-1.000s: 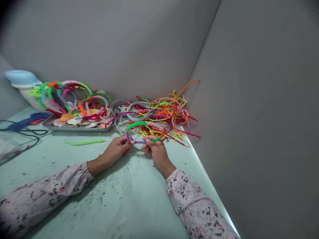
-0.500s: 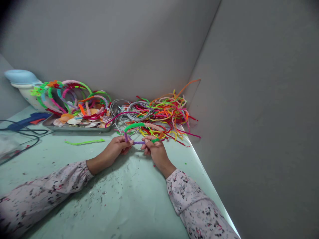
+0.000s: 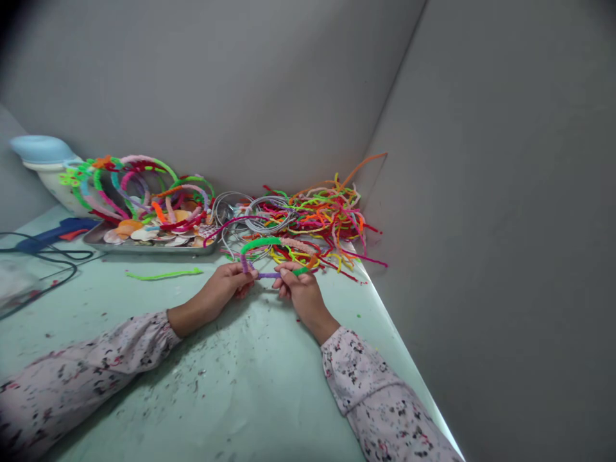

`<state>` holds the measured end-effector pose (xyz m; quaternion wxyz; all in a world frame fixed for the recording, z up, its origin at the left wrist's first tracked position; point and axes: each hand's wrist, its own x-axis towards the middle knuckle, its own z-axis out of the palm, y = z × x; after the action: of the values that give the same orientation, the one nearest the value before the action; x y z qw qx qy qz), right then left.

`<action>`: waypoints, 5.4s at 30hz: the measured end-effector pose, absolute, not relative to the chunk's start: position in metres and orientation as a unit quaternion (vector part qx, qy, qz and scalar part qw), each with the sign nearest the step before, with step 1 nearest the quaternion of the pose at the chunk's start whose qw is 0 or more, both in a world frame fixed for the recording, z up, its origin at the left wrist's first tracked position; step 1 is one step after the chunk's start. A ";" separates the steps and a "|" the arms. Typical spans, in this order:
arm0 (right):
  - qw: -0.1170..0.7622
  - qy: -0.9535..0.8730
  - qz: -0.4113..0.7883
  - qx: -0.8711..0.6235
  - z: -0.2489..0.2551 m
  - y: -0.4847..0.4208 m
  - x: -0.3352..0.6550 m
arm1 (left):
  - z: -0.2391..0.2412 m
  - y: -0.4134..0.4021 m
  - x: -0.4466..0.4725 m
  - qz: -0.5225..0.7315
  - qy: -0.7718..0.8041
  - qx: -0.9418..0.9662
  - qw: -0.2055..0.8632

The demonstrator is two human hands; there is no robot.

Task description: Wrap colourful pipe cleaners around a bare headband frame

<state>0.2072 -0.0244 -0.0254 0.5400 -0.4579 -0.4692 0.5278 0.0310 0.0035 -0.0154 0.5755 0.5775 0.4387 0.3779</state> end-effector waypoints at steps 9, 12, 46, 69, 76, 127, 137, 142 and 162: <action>0.535 -0.480 0.524 -0.456 -0.023 -0.027 0.205 | -0.018 0.007 0.030 0.381 0.451 0.547 0.593; 0.536 -0.482 0.523 -0.455 -0.023 -0.027 0.204 | -0.016 0.006 0.031 0.382 0.455 0.538 0.598; 0.568 -0.456 0.519 -0.448 -0.033 -0.021 0.209 | -0.019 0.002 0.029 0.449 0.427 0.605 0.500; 0.588 -0.458 0.524 -0.412 -0.034 -0.021 0.213 | -0.013 -0.002 0.031 0.436 0.451 0.655 0.422; 0.598 -0.450 0.523 -0.409 -0.034 -0.022 0.212 | -0.013 -0.002 0.031 0.416 0.444 0.650 0.454; 0.564 -0.452 0.500 -0.476 -0.031 -0.021 0.210 | -0.018 0.005 0.029 0.308 0.435 0.616 0.580; 0.557 -0.461 0.506 -0.471 -0.031 -0.023 0.211 | -0.011 0.002 0.028 0.280 0.427 0.635 0.579; 0.573 -0.441 0.512 -0.464 -0.037 -0.019 0.213 | -0.016 0.003 0.027 0.303 0.394 0.638 0.589; 0.559 -0.449 0.511 -0.475 -0.028 -0.019 0.213 | -0.009 0.000 0.025 0.355 0.411 0.777 0.319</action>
<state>0.2130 -0.0195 -0.0284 0.5585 -0.4747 -0.4488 0.5112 0.0246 -0.0003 -0.0092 0.3188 0.7769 0.4112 0.3546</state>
